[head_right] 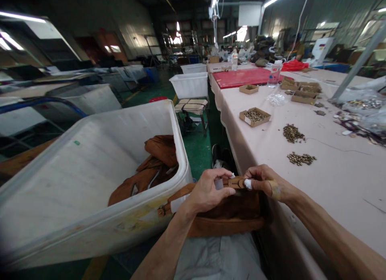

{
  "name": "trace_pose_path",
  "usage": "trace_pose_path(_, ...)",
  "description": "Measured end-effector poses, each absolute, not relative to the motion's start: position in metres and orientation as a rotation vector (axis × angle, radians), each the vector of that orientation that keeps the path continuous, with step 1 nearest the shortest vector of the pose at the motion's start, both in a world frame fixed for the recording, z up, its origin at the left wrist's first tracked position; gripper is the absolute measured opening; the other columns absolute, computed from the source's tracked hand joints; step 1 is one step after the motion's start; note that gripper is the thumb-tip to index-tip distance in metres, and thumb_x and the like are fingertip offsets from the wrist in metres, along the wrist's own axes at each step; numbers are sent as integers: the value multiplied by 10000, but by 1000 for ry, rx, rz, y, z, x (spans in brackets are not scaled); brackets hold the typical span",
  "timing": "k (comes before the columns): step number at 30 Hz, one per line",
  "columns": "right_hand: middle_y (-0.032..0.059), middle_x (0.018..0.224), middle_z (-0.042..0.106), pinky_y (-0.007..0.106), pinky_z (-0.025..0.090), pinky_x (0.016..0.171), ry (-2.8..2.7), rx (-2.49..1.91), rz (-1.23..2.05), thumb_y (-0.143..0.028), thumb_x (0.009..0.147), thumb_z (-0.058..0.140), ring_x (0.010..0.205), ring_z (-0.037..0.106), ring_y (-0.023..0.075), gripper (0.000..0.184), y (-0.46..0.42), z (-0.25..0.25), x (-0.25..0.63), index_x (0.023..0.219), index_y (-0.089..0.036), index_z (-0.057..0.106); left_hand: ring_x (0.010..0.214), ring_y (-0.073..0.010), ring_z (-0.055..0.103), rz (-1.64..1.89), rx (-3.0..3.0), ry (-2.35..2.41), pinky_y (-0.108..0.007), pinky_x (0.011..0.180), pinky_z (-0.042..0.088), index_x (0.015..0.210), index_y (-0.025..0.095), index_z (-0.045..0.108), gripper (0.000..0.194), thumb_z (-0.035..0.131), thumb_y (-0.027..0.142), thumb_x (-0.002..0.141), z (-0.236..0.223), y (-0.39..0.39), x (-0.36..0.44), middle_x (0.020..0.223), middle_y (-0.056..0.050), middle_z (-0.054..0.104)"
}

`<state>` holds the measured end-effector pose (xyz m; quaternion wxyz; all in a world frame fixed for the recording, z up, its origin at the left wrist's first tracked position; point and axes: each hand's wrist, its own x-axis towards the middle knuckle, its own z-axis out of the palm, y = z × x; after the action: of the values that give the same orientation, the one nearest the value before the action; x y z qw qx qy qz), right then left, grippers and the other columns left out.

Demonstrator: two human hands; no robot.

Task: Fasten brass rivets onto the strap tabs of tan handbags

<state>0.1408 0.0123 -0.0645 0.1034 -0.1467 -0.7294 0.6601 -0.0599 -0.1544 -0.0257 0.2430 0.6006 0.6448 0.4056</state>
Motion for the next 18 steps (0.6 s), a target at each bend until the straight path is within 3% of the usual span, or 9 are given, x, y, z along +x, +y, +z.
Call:
trace_pose_path(4, 19, 674, 580, 298, 290, 615, -1937, -527, 2004, -433, 821, 774, 637, 440, 143, 321, 13, -49, 141, 764, -136, 666, 899, -201, 639, 1170, 1672, 1819, -303, 823, 467, 1112, 200, 786, 314, 801, 301, 815, -23, -148, -76, 1003, -64, 732)
trace_pose_path(8, 41, 642, 596, 307, 265, 589, -1768, -701, 1992, -403, 782, 784, 597, 444, 144, 295, 21, -27, 152, 737, -124, 699, 861, -187, 650, 1430, 1530, 1515, -284, 783, 476, 1082, 177, 807, 339, 795, 419, 845, -21, -111, -89, 969, -83, 745)
trace_pose_path(11, 50, 614, 615, 309, 262, 560, -1807, -956, 1770, -378, 743, 789, 558, 439, 144, 260, 38, -27, 166, 710, -130, 717, 834, -193, 656, 1560, 1469, 1302, -279, 755, 482, 956, 132, 822, 366, 852, 449, 776, -37, -63, -88, 918, -106, 755)
trace_pose_path(18, 24, 582, 615, 294, 311, 524, -2128, -1341, 1156, -418, 737, 724, 546, 488, 161, 273, 69, -69, 171, 663, -156, 739, 746, -188, 658, 1433, 1467, 1262, -259, 694, 474, 794, 101, 818, 366, 892, 443, 687, -101, 27, -84, 777, -106, 749)
